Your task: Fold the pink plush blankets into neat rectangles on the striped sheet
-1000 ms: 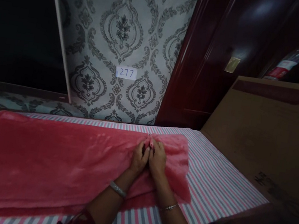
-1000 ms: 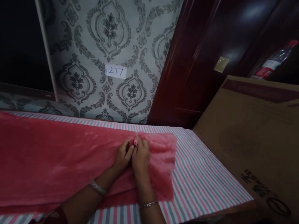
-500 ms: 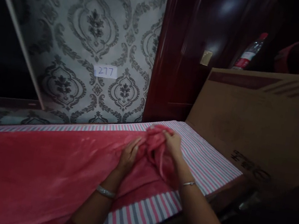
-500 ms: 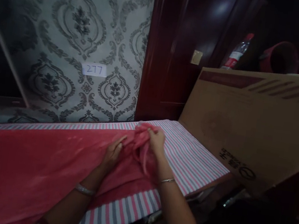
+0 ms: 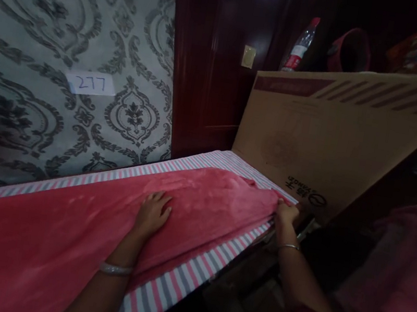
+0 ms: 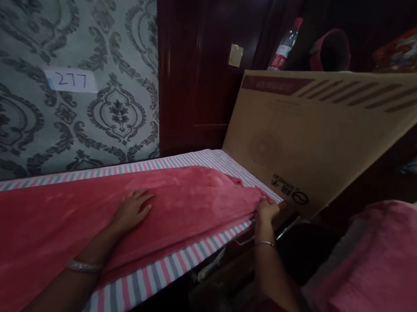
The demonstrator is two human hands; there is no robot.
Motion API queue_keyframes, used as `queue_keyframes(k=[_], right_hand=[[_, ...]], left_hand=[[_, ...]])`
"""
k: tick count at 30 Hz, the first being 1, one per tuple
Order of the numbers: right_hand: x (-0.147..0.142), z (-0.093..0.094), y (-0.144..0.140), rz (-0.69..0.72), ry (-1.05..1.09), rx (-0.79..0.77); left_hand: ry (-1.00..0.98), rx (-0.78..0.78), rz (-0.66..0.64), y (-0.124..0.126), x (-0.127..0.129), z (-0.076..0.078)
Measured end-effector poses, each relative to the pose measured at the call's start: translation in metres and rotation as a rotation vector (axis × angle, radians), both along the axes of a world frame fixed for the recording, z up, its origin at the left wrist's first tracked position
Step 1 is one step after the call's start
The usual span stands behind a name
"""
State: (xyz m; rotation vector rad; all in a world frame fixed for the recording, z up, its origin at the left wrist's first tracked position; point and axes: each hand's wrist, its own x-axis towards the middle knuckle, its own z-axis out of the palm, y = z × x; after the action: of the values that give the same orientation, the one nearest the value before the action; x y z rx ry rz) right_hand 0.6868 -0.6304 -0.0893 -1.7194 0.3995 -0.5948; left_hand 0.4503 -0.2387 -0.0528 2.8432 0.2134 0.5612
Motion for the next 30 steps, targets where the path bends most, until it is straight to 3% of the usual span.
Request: queue_keyframes(k=[4, 8, 12, 15, 19, 24, 27, 30], right_hand=[[0.011, -0.009, -0.009, -0.079, 0.028, 0.045], [0.01, -0.007, -0.014, -0.071, -0.064, 0.097], [0.014, 0.007, -0.01, -0.055, -0.199, 0.214], [0.023, 0.023, -0.005, -0.046, -0.289, 0.329], [0.027, 0.043, 0.0, -0.061, -0.363, 0.453], [0.017, 0.06, 0.007, -0.102, -0.381, 0.582], [0.015, 0.07, 0.025, -0.071, -0.375, 0.648], [0.02, 0.093, 0.061, 0.028, -0.353, 0.695]], left_hand=[[-0.108, 0.085, -0.07, -0.001, 0.002, 0.007], [-0.165, 0.107, -0.242, -0.02, -0.003, 0.019], [0.002, 0.085, -0.438, -0.061, -0.021, 0.028], [0.145, 0.138, -0.514, -0.091, -0.036, 0.028], [0.224, 0.224, -0.421, -0.11, -0.05, 0.021], [0.271, 0.29, -0.306, -0.107, -0.067, 0.016], [0.33, 0.218, -0.214, -0.094, -0.073, 0.019], [0.364, 0.03, -0.138, -0.074, -0.069, 0.034]])
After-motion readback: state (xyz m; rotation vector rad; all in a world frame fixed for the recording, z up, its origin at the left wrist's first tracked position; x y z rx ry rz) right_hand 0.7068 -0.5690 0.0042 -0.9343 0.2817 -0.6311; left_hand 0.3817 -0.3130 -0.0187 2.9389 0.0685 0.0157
